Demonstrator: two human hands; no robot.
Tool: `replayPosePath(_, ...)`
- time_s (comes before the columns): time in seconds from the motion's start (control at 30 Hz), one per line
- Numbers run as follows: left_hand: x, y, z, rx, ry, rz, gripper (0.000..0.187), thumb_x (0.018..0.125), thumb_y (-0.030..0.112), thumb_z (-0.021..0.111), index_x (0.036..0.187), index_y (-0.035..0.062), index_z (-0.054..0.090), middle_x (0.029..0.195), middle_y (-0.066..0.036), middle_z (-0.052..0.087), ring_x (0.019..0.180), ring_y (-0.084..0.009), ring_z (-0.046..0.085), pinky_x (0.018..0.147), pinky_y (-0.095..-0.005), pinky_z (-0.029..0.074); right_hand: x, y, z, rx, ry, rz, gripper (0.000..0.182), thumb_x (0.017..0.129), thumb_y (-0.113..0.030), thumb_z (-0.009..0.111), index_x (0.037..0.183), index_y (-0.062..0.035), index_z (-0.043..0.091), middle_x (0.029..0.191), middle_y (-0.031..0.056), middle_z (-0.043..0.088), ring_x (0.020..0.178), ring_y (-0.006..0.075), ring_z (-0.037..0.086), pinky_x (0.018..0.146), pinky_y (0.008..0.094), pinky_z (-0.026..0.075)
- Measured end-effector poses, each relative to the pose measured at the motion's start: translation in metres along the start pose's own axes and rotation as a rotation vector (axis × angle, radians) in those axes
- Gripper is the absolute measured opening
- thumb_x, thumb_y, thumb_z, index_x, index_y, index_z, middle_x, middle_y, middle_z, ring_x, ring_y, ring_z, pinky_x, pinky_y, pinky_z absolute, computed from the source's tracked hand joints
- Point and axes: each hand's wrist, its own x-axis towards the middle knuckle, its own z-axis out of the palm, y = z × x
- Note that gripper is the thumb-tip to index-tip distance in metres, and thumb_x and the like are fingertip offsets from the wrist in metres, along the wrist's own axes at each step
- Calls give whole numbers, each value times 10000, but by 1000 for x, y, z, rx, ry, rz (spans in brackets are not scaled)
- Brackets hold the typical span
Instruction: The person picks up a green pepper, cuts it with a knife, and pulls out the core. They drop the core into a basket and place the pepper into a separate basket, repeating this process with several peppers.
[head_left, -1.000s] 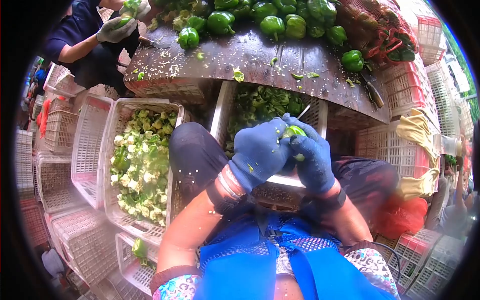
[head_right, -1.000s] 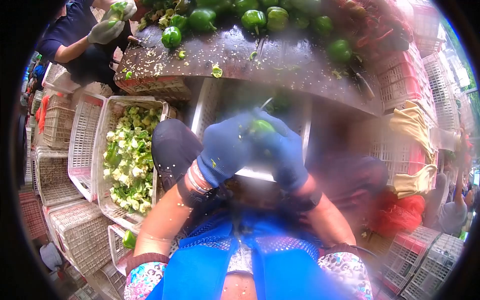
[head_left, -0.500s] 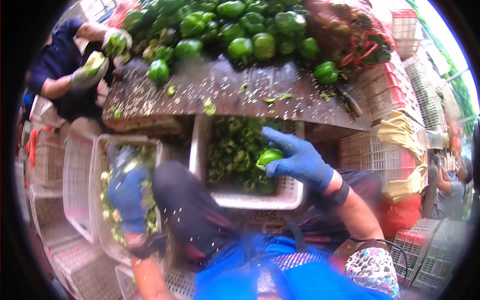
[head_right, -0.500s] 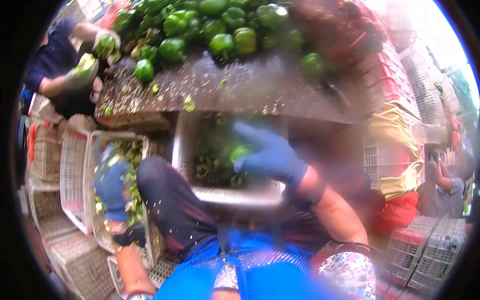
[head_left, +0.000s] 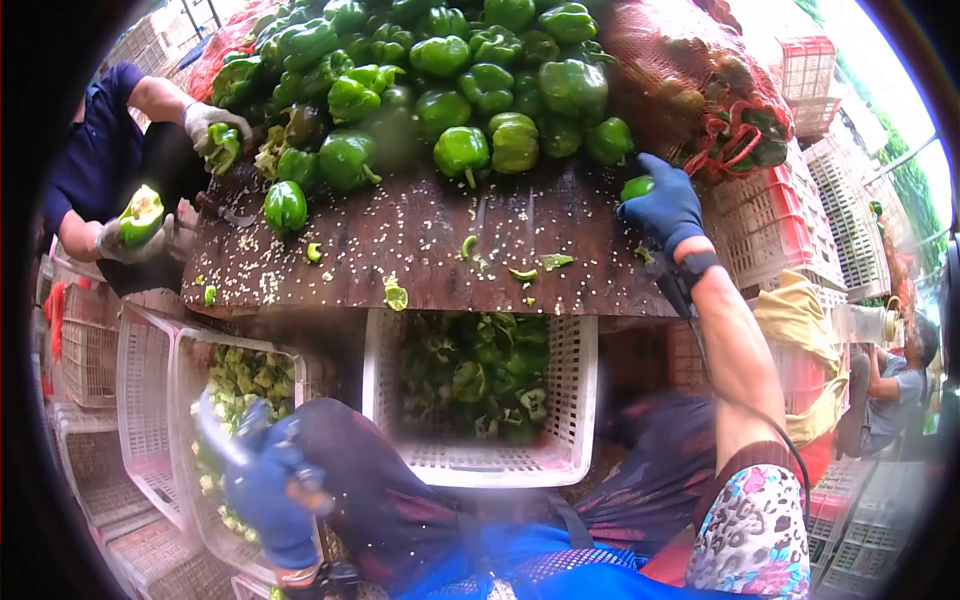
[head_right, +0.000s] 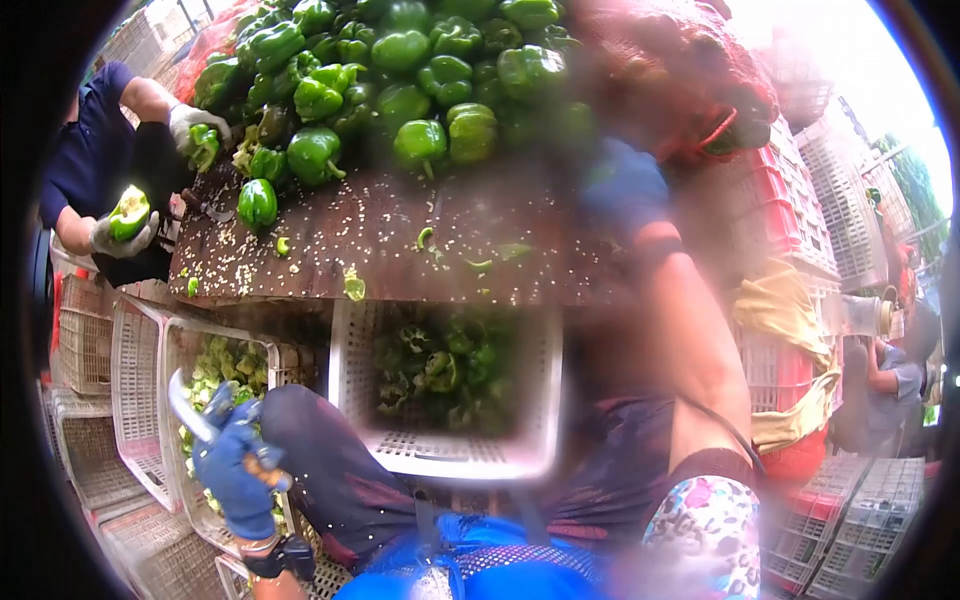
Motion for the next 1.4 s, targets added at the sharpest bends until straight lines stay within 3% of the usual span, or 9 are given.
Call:
replayPosePath(0.1, -21, 47, 91, -193, -235, -23, 804, 821, 31, 679, 1581, 31, 418, 1385, -256, 596, 857, -175, 709, 631, -264, 582, -44, -14, -19, 870, -122, 122, 650, 864, -243, 735, 1446, -15, 555, 1311, 136, 667, 1052, 283, 727, 802, 405, 628)
replayPosePath(0.2, -31, 37, 138, -354, -659, -234, 893, 791, -13, 720, 1617, 71, 390, 1321, -200, 640, 1005, -164, 681, 719, -246, 575, -135, -24, 16, 1923, -585, 335, 670, 956, -470, 647, 1462, -44, 541, 1346, 215, 649, 1175, 410, 664, 949, 573, 578)
replayPosePath(0.37, -60, 18, 148, -420, -759, -177, 719, 838, -21, 724, 1519, 14, 494, 1156, -81, 708, 903, -84, 666, 756, -239, 557, -237, -97, 31, 1569, -528, 132, 621, 996, -332, 653, 1470, 42, 510, 1404, 137, 618, 1261, 247, 620, 1119, 388, 468)
replayPosePath(0.6, -90, 25, 104, -372, -739, -117, 219, 931, 49, 693, 1122, -57, 702, 915, -49, 750, 827, -68, 671, 754, -255, 559, -280, -104, -3, 1079, -432, -131, 1032, 676, 60, 890, 1584, 2, 405, 1453, 115, 578, 1318, 210, 571, 1135, 360, 449)
replayPosePath(0.73, -108, 24, 86, -226, -731, 146, 140, 975, 49, 617, 987, -22, 736, 880, -78, 761, 788, -139, 715, 724, -304, 567, -288, -107, -14, 1406, -293, -18, 830, 814, -145, 788, 1548, 5, 433, 1356, 133, 621, 1216, 222, 616, 1080, 376, 494)
replayPosePath(0.9, -127, 18, 102, 102, -619, 497, 118, 930, 161, 666, 895, 77, 741, 837, -184, 700, 752, -366, 696, 659, -431, 540, -299, -116, -11, 1593, -180, 5, 668, 919, 6, 669, 1545, -8, 437, 1287, 112, 647, 1080, 162, 636, 973, 322, 532)
replayPosePath(1.2, -136, -67, 113, 339, -726, 184, 126, 932, 174, 668, 949, 98, 768, 831, -138, 724, 755, -304, 733, 699, -379, 575, -284, -116, -10, 1600, 54, 33, 558, 966, -121, 669, 1478, 18, 496, 1328, 116, 619, 1181, 205, 617, 1081, 373, 479)
replayPosePath(1.3, -107, -11, 111, -206, -677, 119, 694, 859, 154, 791, 1473, -49, 539, 1015, -205, 753, 891, -222, 762, 811, -352, 596, -283, -99, 2, 1587, -82, 113, 585, 945, -136, 685, 1474, 27, 495, 1317, 118, 624, 1179, 210, 620, 1069, 375, 490)
replayPosePath(1.4, -90, 8, 120, 17, -683, 444, 773, 800, 198, 840, 1458, -72, 535, 1086, -248, 739, 940, -283, 766, 844, -361, 593, -294, -104, 11, 1518, -211, 16, 633, 900, -141, 716, 1469, 47, 514, 1361, 150, 622, 1196, 226, 633, 1060, 372, 509)
